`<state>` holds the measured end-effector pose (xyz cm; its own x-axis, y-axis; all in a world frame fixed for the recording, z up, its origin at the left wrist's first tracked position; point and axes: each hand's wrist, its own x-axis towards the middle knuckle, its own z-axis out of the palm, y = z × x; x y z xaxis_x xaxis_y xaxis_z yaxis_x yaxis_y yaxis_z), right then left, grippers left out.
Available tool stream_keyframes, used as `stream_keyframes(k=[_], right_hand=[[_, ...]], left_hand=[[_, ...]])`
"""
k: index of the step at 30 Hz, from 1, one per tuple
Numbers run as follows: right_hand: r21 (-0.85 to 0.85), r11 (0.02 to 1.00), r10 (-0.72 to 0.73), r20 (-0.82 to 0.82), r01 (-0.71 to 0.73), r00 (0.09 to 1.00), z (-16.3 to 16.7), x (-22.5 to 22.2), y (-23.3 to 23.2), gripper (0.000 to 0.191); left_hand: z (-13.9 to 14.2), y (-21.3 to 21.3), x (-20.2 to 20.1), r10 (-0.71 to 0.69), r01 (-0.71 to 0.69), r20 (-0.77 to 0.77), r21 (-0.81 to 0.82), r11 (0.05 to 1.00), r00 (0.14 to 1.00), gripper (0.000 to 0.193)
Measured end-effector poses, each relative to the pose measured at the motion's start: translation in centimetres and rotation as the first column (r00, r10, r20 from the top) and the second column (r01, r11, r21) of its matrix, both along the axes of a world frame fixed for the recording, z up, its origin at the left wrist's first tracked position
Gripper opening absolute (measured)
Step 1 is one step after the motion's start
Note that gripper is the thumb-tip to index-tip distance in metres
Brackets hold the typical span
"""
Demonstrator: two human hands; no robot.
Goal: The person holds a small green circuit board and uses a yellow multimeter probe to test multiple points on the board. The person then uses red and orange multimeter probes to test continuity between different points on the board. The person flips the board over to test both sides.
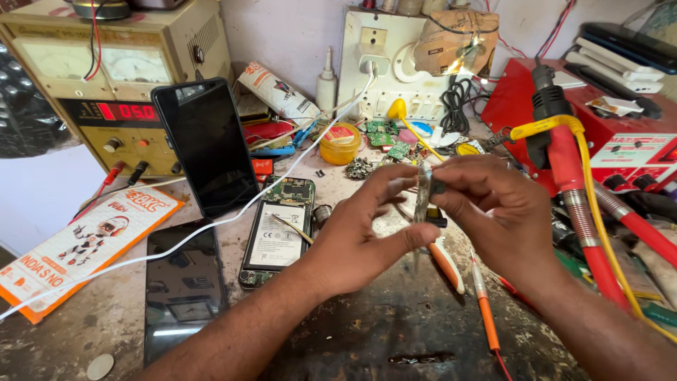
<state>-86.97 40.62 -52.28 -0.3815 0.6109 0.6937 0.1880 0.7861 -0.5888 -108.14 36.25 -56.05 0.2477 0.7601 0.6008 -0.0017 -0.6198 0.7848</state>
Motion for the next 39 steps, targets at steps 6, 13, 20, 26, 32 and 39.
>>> stream_keyframes(k=[6,13,20,26,32,39], right_hand=[[-0.024,0.999,-0.045,0.058,0.046,0.997,-0.5,0.4,-0.3,0.027],[0.004,1.0,-0.005,0.046,0.005,0.999,-0.9,-0.5,-2.1,0.042],[0.381,0.919,-0.186,0.18,0.106,0.966,-1.2,-0.4,-2.5,0.046],[0.533,0.844,-0.179,0.184,0.055,0.967,-1.6,-0.4,-2.2,0.045],[0.506,0.858,-0.221,0.218,0.083,0.951,-2.9,0.5,-1.5,0.04],[0.122,0.99,-0.115,0.373,0.075,0.921,3.4,-0.5,-2.8,0.028]], left_hand=[[-0.1,0.4,0.2,0.144,-0.146,0.067,0.023,0.989,0.987,0.103],[0.1,0.0,0.6,0.433,-0.406,-0.061,0.252,0.879,0.899,0.084],[-0.5,0.0,1.0,0.464,-0.418,-0.038,0.377,0.827,0.885,0.077],[-0.7,0.0,0.9,0.45,-0.403,-0.042,0.377,0.834,0.892,0.075],[-0.9,-0.1,0.9,0.423,-0.378,-0.054,0.354,0.855,0.905,0.074],[-0.6,-0.1,0.4,0.427,-0.41,-0.074,0.17,0.896,0.901,0.072]])
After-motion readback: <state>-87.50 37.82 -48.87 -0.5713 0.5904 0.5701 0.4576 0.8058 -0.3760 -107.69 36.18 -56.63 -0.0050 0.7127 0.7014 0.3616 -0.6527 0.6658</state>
